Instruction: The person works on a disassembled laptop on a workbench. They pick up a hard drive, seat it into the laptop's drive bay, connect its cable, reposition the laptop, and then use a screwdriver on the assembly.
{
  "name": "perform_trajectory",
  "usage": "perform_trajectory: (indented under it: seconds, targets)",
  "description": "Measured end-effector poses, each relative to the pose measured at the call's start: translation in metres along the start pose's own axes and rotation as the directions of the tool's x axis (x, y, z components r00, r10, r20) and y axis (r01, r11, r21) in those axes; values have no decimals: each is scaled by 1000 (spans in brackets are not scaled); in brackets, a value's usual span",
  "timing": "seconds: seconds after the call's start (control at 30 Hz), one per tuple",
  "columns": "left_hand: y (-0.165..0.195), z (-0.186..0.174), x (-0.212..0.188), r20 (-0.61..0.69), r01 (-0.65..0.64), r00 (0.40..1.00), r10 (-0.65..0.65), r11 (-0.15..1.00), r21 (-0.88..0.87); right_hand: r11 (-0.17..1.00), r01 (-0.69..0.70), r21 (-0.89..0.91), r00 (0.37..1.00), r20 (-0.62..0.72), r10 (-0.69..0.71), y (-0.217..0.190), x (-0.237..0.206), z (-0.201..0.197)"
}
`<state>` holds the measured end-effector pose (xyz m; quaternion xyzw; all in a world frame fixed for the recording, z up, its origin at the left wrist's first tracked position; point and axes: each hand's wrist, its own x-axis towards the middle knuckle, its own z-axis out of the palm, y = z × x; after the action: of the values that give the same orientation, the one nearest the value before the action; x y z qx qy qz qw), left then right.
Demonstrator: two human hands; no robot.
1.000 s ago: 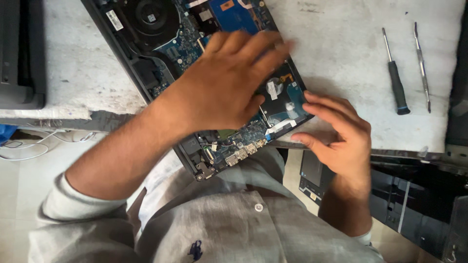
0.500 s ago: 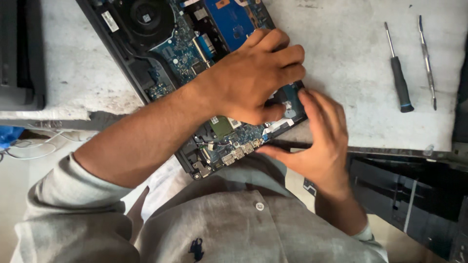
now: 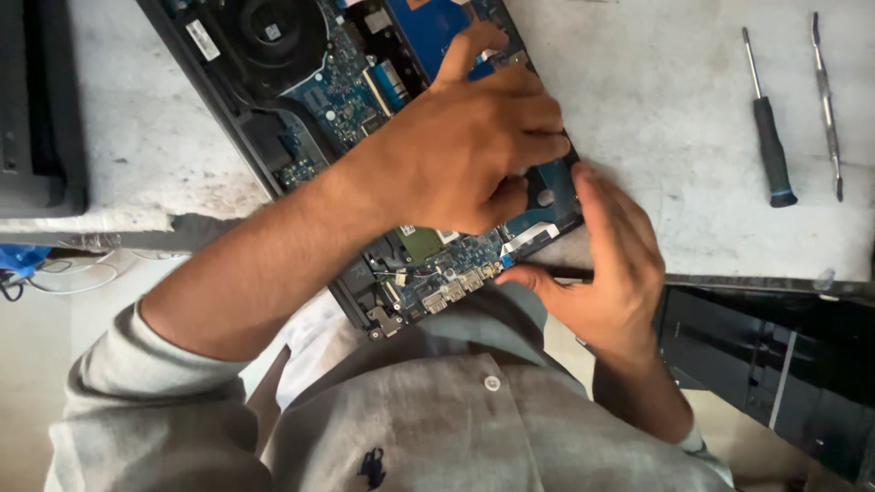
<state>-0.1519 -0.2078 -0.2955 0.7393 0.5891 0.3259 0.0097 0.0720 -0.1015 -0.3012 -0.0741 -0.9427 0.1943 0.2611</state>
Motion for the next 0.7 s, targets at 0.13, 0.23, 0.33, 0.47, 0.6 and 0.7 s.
perform_trajectory:
  seconds: [0.13,0.23,0.33,0.47,0.6,0.7]
  targets:
    - [-2,-7,-12,-21,-33,999,33,999,21,999,39,6,999,-9,-39,4,1,1]
    - [-8,-13,-18,65,20,998,-16,999,-49,995,87,45,996,-3,-87,6,2,-1]
    - [-8,-13,-17,140,96,986,-89,994,-46,996,57,61,998,-6,-57,4,1,-1]
    - [4,-5,-9,216,226,948,-233,973,54,999,35,34,999,18,-36,-1,1,0]
    - [16,1,-7,184,217,949,-256,954,206,1000,20,11,998,62,-21,-2,2,-1]
    - [12,-1,-6,227,220,936,-269,951,218,999,28,32,999,34,-29,-2,2,1]
